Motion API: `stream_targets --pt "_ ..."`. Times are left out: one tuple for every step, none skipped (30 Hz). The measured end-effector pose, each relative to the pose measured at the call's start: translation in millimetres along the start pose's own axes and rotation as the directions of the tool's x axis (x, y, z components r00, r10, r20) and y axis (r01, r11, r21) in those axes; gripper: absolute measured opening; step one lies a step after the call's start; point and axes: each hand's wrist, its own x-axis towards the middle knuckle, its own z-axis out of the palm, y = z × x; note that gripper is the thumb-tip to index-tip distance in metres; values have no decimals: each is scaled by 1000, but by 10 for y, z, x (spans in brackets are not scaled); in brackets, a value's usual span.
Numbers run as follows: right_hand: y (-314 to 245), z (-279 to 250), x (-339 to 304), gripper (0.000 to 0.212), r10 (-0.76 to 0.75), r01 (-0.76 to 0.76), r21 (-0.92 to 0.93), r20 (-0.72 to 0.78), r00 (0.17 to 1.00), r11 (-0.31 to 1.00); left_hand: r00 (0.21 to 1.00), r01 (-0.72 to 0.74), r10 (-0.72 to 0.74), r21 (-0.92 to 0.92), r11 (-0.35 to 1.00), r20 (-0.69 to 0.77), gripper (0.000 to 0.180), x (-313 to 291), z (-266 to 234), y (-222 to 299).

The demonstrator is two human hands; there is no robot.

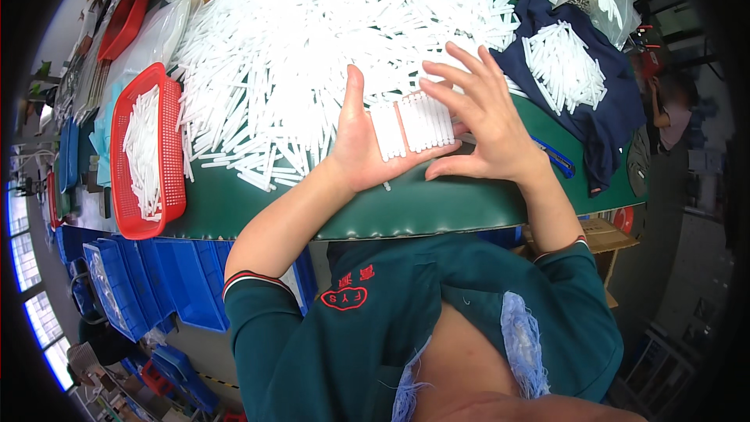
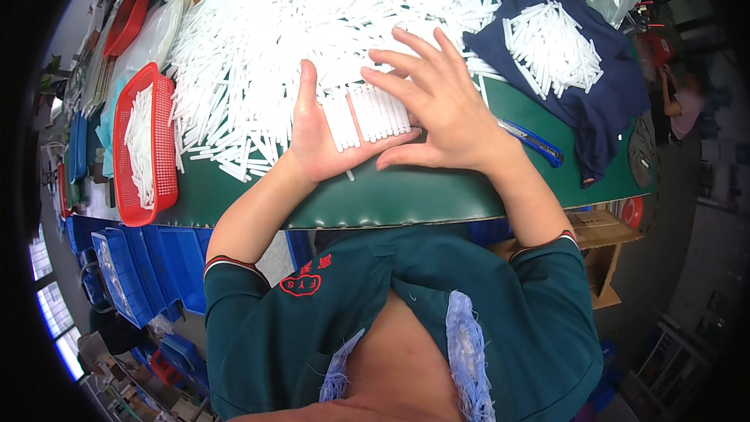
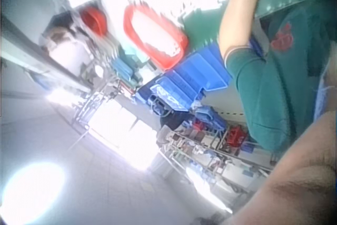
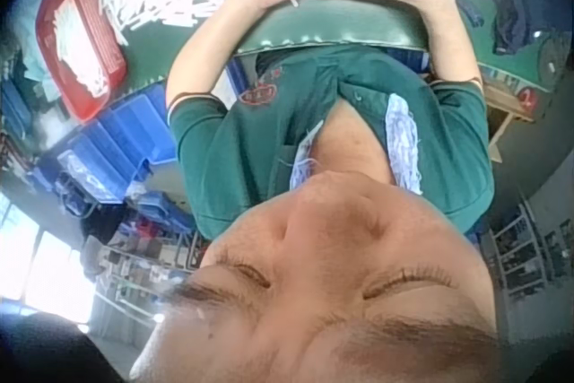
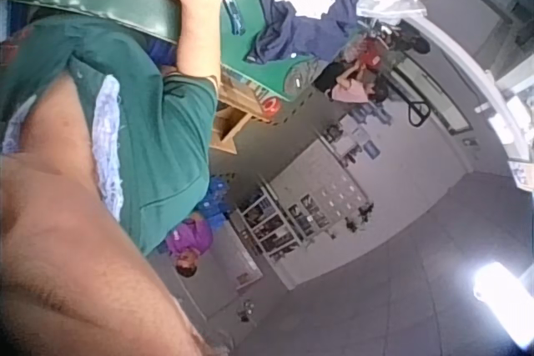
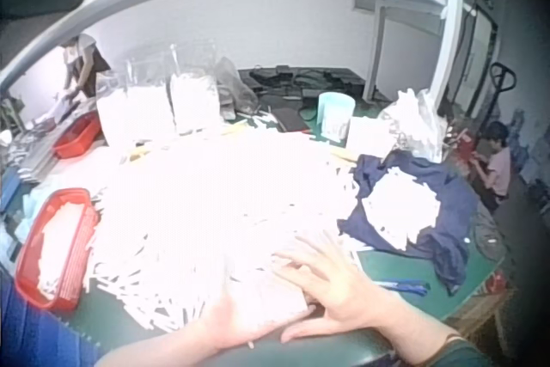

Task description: The person sorts and aligns small white plastic parts into stacks on a workbench by hand.

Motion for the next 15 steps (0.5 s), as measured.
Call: stream_targets --pt "36 -30 -13 80 20 -20 -11 -18 1000 1000 1000 -2 2 0 1000 0 109 -7 26 -3" --pt "73 -62 -31 81 44 -45 -23 -38 998 999 996 -14 23 97 995 -84 110 4 97 -12" --pt "104 -86 -49 81 45 -46 -25 -37 998 999 985 -18 51 193 981 -166 112 10 134 -19" --pt "131 -105 -65 80 57 -58 -45 -23 998 997 988 -17 41 158 987 -149 114 6 129 -14" --pt "147 -117 -70 79 69 -70 -65 -9 998 995 988 -15 39 158 987 -149 114 6 128 -15" --pt "152 -116 -74 74 68 -68 -61 -3 998 996 987 -18 39 132 991 -153 114 4 125 -20" --pt "151 -108 -80 74 70 -70 -61 -3 998 996 987 -21 38 106 994 -159 115 1 122 -28" --pt "153 -96 -78 71 63 -62 -50 17 998 997 987 -18 35 105 994 -159 115 9 120 -28" --pt "155 -87 -78 68 56 -55 -38 36 998 998 985 -19 36 99 995 -170 115 17 117 -29" --pt "157 -82 -78 68 61 -59 -38 37 997 998 983 -20 37 93 995 -182 115 27 111 -29" --pt "143 -85 -68 65 49 -49 -19 24 999 999 983 -23 40 96 995 -180 115 20 117 -37" --pt "131 -88 -62 63 39 -39 0 10 999 999 985 -22 36 84 996 -168 115 15 120 -45" --pt "120 -90 -59 63 35 -35 -1 10 999 999 987 -21 32 72 997 -155 114 10 124 -54" --pt "125 -87 -56 63 34 -34 6 9 999 999 987 -20 31 71 997 -156 114 20 121 -51" --pt "131 -85 -52 62 33 -34 12 9 999 999 986 -21 37 101 995 -163 114 30 119 -48"
